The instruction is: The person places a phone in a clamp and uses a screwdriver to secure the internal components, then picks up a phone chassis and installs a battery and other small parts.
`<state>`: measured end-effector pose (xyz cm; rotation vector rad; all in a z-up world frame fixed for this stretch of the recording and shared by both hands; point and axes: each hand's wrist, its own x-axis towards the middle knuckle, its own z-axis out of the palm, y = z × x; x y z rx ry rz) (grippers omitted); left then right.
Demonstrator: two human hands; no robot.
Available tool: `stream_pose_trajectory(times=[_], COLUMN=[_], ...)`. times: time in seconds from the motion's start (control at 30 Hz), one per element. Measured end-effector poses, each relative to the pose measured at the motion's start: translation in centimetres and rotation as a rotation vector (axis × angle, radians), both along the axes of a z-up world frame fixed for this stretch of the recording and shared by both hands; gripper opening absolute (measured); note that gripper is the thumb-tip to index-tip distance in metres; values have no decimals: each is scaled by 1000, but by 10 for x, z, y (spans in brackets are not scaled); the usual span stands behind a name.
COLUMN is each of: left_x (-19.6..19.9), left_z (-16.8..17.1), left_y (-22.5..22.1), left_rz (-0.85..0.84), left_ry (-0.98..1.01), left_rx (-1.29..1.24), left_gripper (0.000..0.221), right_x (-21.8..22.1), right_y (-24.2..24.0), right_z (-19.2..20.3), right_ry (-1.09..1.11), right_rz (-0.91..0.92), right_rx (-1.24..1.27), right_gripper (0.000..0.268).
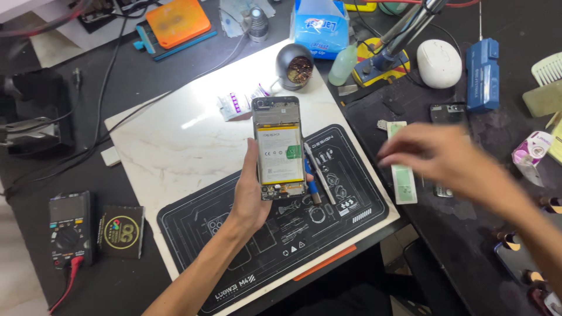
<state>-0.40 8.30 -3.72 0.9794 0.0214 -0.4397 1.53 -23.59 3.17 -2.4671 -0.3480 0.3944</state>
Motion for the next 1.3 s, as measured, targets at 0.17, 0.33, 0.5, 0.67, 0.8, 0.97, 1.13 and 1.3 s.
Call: stream_pose_trajectory(times=[0.17, 0.33, 0.5, 0.67, 0.8, 0.97, 1.13, 1.3], left_x=[-8, -6, -9, -11, -8, -5, -6, -9], left_z=[-9, -16, -22, -18, -13, -16, -19, -20], left_y=[19, 26, 24, 23, 24, 29, 29, 29], left_rz=[25, 3, -35, -50, -18, 40, 43, 45], left_ry=[-8, -25, -55, -80, 9, 110, 80, 85], left_rx=[-19, -57, -53, -56, -121, -222, -207, -120], left_gripper=[82, 82, 81, 79, 73, 67, 67, 65], right_x=[13, 26, 13, 4, -5, -10, -12, -13], right_y=[85, 107, 119, 123, 128, 131, 131, 122], right_z=[-1, 7, 16, 19, 10, -1, -2, -24], right_ry=[159, -20, -139, -146, -80, -49, -85, -106], right_rz=[42, 21, -95, -135, -81, -23, -80, -71], right_rx=[-32, -10, 26, 44, 185, 268, 227, 204], right_gripper=[20, 22, 24, 19, 19, 22, 25, 20])
